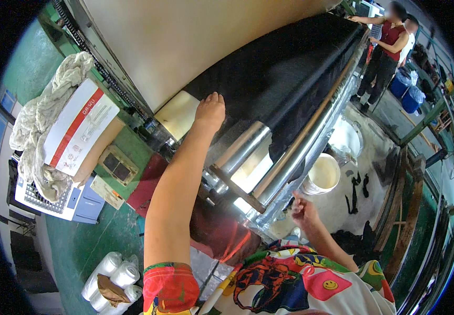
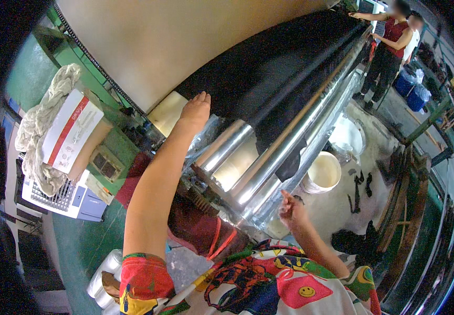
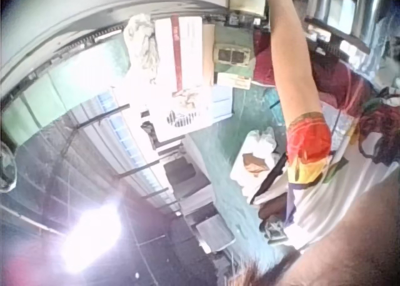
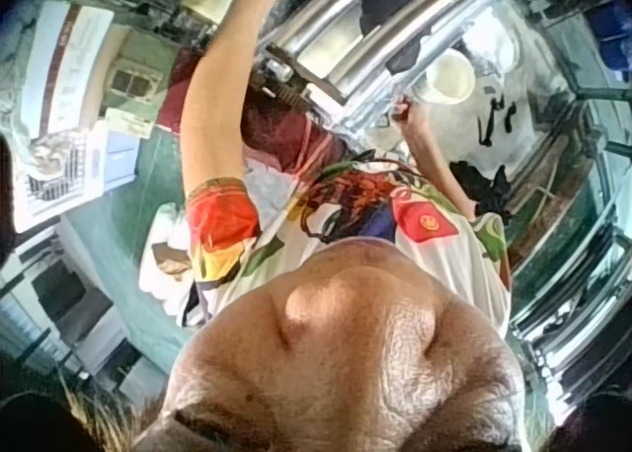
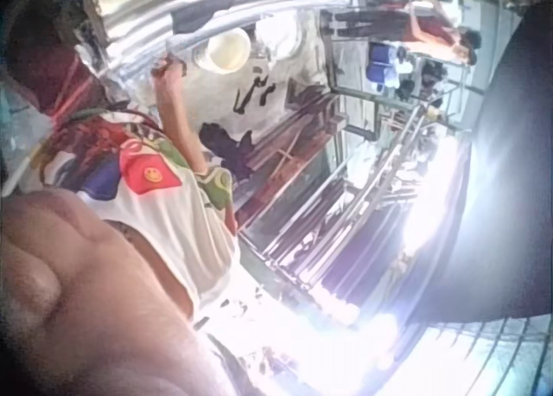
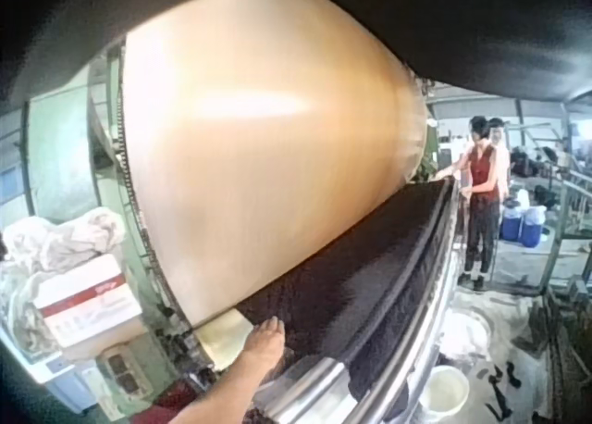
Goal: The person feeds a black fabric sheet into a roller machine, guiding it with both hands to ensure smooth passage. The person then reaches down and picks up a white bucket containing a white substance.
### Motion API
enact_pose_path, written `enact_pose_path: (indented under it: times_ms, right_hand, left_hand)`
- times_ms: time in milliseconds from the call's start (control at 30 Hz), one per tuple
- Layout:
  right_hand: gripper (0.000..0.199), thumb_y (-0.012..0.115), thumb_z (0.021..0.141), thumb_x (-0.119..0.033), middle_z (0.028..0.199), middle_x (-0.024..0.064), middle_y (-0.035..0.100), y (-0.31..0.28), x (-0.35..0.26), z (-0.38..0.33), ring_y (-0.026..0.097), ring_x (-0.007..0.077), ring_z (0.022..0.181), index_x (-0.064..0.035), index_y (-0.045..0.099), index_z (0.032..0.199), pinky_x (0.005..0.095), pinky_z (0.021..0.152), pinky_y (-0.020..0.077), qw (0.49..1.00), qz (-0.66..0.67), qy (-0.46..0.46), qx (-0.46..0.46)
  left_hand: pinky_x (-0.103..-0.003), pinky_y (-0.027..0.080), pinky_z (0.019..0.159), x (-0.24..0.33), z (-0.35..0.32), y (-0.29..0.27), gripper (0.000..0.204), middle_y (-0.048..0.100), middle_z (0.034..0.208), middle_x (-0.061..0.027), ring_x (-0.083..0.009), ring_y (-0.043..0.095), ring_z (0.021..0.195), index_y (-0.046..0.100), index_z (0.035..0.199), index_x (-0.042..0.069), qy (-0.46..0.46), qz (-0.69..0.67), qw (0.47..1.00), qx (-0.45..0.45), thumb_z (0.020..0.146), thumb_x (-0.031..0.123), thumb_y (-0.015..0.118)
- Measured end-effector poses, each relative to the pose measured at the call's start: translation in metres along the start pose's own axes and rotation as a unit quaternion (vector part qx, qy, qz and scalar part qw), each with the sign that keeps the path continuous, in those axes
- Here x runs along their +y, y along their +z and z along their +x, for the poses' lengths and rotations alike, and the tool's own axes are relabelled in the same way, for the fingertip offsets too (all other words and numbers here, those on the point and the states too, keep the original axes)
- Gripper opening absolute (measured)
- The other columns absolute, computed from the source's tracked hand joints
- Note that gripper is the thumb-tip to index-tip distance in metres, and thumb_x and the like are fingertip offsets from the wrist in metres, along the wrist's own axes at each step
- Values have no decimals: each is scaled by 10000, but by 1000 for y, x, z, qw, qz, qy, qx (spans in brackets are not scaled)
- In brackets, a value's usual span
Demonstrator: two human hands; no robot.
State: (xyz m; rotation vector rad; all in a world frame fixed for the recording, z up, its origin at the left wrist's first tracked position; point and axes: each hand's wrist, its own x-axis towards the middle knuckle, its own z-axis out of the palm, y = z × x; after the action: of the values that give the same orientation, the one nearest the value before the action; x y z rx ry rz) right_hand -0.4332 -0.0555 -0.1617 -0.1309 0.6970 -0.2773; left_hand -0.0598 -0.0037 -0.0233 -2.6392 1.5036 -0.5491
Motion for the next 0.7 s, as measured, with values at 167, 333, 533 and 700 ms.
enact_pose_path:
  times_ms: [167,333,533,700]
  right_hand:
    - [202,534,733,-86,546,-54,516,-70,11,-17,441,57,428,-127,537,931,192,436,373,992,86,71,54]
    - [274,432,794,-94,609,-23,583,-102,-5,-35,473,54,433,-80,474,1064,186,454,391,988,122,-14,96]
    - [230,434,801,-104,594,-32,556,-118,-2,-36,461,58,444,-95,494,1022,194,445,391,985,140,-37,93]
    - [166,439,805,-117,571,-37,529,-133,1,-50,455,55,443,-115,519,951,195,437,387,980,166,-78,78]
  left_hand:
    - [-375,336,901,-8,4,2,359,368,1226,-156,-248,378,1120,397,1163,43,12,27,999,17,811,87,341]
    - [-389,258,957,-24,4,6,380,344,1259,-94,-249,321,1161,360,1204,94,-40,8,999,-11,831,123,295]
    - [-422,242,959,-38,4,19,395,249,1312,-94,-253,271,1191,339,1221,108,-76,61,995,-32,827,130,319]
    - [-436,227,960,-27,15,11,455,208,1325,-115,-267,244,1206,288,1246,117,-144,94,982,-82,802,115,390]
